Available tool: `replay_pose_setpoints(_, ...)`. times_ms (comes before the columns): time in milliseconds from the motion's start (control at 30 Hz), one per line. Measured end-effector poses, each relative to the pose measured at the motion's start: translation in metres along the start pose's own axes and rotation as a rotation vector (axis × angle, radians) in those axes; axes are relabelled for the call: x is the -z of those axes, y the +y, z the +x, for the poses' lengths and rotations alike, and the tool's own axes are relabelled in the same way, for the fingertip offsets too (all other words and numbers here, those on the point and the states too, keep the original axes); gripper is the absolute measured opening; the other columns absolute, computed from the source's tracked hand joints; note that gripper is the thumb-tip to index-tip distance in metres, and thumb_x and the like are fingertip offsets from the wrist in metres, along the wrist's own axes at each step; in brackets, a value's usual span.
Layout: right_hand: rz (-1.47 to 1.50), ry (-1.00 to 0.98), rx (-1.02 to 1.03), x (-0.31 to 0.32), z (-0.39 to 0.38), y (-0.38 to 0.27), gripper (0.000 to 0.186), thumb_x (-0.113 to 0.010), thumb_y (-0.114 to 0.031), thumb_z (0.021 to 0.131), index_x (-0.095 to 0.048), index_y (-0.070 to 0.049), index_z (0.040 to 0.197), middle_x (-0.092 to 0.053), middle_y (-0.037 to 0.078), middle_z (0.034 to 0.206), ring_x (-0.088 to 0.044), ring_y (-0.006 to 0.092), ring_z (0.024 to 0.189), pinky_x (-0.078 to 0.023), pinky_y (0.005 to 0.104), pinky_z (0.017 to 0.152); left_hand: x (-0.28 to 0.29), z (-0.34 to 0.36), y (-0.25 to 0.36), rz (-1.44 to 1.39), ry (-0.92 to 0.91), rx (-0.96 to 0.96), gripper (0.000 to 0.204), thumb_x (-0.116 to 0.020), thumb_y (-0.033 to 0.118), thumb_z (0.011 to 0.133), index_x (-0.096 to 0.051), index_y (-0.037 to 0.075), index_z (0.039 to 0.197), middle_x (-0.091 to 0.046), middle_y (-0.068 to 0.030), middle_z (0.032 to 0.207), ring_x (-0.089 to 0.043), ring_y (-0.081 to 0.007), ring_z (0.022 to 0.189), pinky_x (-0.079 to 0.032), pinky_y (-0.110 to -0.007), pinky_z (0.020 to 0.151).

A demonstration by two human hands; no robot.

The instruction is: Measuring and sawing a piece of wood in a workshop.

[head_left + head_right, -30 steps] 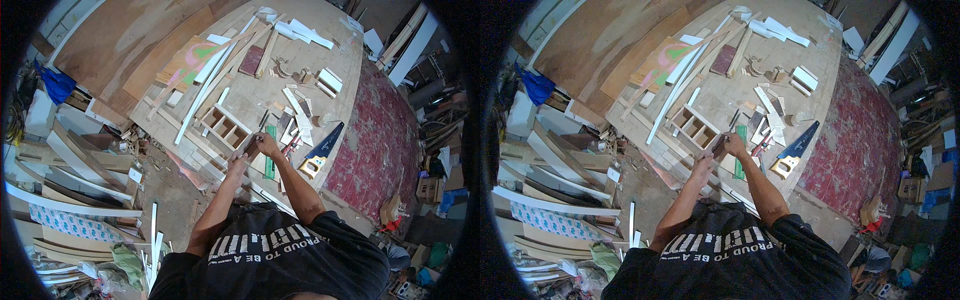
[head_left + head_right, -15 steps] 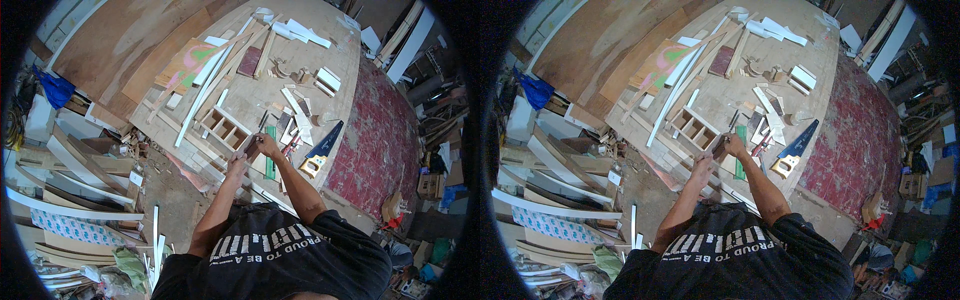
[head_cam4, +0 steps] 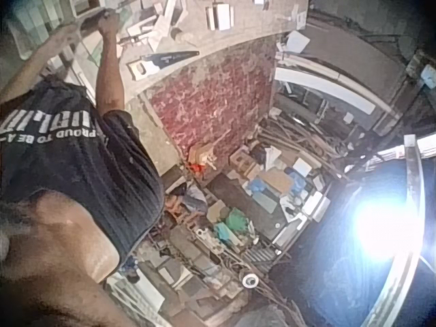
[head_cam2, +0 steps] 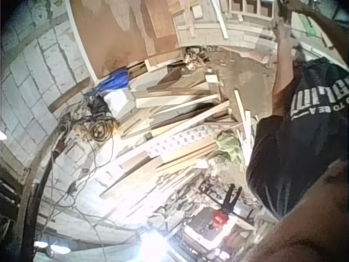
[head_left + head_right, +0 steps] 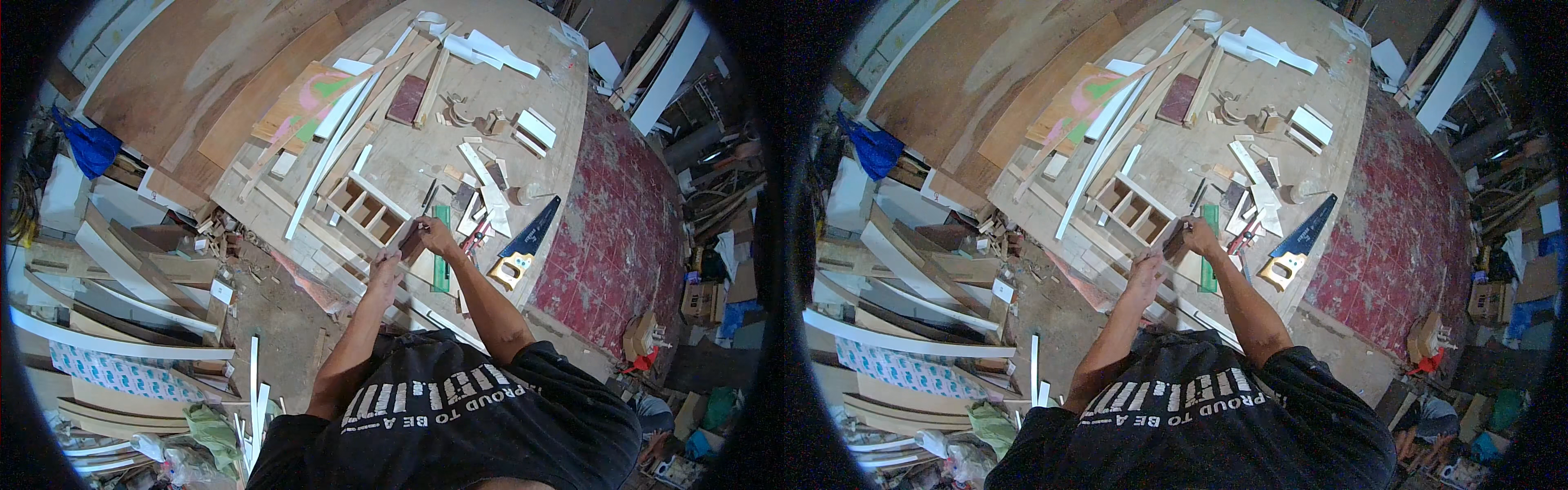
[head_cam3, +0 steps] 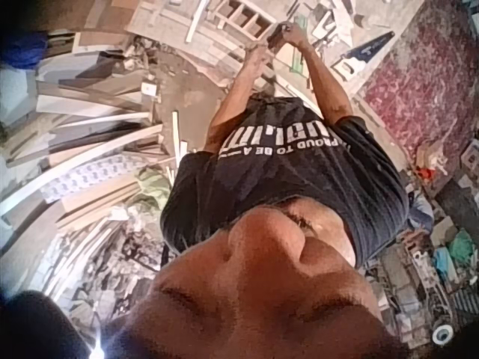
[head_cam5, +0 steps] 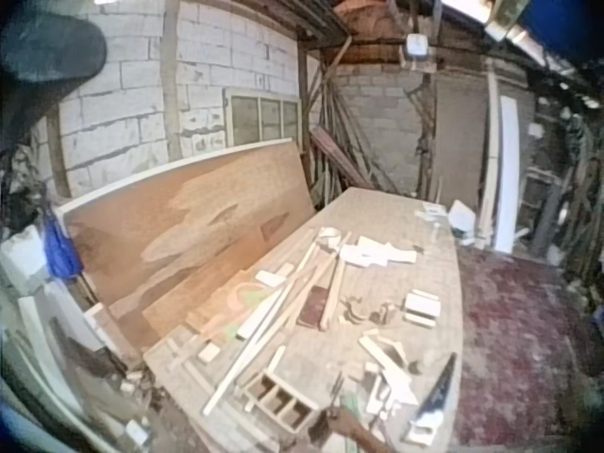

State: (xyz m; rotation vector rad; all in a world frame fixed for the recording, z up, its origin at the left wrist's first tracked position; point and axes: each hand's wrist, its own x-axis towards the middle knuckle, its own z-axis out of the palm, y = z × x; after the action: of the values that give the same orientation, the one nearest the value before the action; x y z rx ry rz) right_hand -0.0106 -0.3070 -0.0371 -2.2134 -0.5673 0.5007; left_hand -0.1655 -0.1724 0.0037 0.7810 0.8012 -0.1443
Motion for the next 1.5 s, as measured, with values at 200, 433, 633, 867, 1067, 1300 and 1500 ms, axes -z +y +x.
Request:
replay_pose_setpoints(200, 0.051, -0.037, 0.005, -0.006, 0.002, 0.001, 0.043, -0.057, -0.014, 0.083, -0.061, 0.003, 0.122, -0.066, 0.029, 0.108, -0.066, 0.0342, 0.099, -0.052, 0.0408, 0.088, 0.000, -0.002, 0.000, -0.053, 0.085, -0.019, 0.060, -0.061, 0.015, 0.090, -0.038, 0.015, 0.145, -0.047, -0.0058, 0.138, -0.039, -0.0218, 0.135, -0.024, -0.055, 0.114)
replay_pose_setpoints(433, 0.020, 0.007, 0.028, -0.010, 0.006, 0.013, 0.041, -0.056, -0.010, 0.083, -0.061, 0.003, 0.122, -0.067, 0.026, 0.109, -0.067, 0.0350, 0.099, -0.052, 0.0410, 0.090, 0.005, 0.004, -0.004, -0.056, 0.022, -0.022, 0.054, -0.063, 0.016, 0.088, -0.042, 0.015, 0.138, -0.051, -0.0033, 0.131, -0.041, -0.0212, 0.132, -0.024, -0.055, 0.113)
replay_pose_setpoints(633, 0.046, -0.024, -0.025, -0.006, 0.004, 0.004, 0.041, -0.055, -0.010, 0.084, -0.061, 0.003, 0.122, -0.068, 0.026, 0.109, -0.068, 0.0350, 0.098, -0.052, 0.0401, 0.090, 0.003, -0.002, -0.002, -0.077, 0.033, -0.016, 0.073, -0.063, 0.016, 0.089, -0.027, 0.014, 0.151, -0.047, -0.0063, 0.136, -0.039, -0.0226, 0.134, -0.021, -0.056, 0.114)
replay_pose_setpoints(867, 0.015, 0.025, -0.025, -0.007, 0.005, 0.021, 0.041, -0.056, -0.009, 0.084, -0.062, 0.001, 0.123, -0.068, 0.025, 0.107, -0.068, 0.0337, 0.097, -0.053, 0.0390, 0.088, -0.010, -0.009, 0.006, -0.040, 0.011, 0.008, 0.077, -0.062, 0.016, 0.090, -0.021, 0.012, 0.155, -0.042, -0.0072, 0.148, -0.029, -0.0272, 0.144, -0.020, -0.058, 0.115)
replay_pose_setpoints(1067, 0.057, 0.020, -0.022, -0.010, 0.002, 0.007, 0.042, -0.056, -0.009, 0.083, -0.061, 0.002, 0.123, -0.068, 0.024, 0.103, -0.067, 0.0323, 0.093, -0.053, 0.0384, 0.086, 0.006, -0.007, 0.000, -0.072, 0.024, -0.014, 0.067, -0.063, 0.018, 0.089, -0.034, 0.011, 0.149, -0.041, -0.0059, 0.149, -0.030, -0.0283, 0.143, -0.021, -0.058, 0.114)
replay_pose_setpoints(1300, 0.043, 0.006, -0.007, -0.003, -0.001, 0.003, 0.042, -0.055, -0.009, 0.082, -0.063, 0.002, 0.122, -0.068, 0.025, 0.105, -0.066, 0.0347, 0.095, -0.051, 0.0395, 0.086, 0.009, 0.001, -0.006, -0.077, 0.043, -0.016, 0.050, -0.064, 0.019, 0.089, -0.048, 0.011, 0.136, -0.045, -0.0056, 0.145, -0.033, -0.0274, 0.140, -0.025, -0.057, 0.113)
replay_pose_setpoints(1500, 0.121, 0.049, 0.065, -0.004, -0.003, 0.001, 0.034, -0.056, -0.015, 0.075, -0.065, 0.005, 0.102, -0.065, 0.031, 0.087, -0.065, 0.0463, 0.084, -0.051, 0.0466, 0.079, 0.012, 0.002, -0.007, -0.080, 0.032, -0.017, 0.041, -0.062, 0.018, 0.091, -0.050, 0.011, 0.129, -0.048, -0.0060, 0.138, -0.037, -0.0253, 0.136, -0.027, -0.056, 0.112)
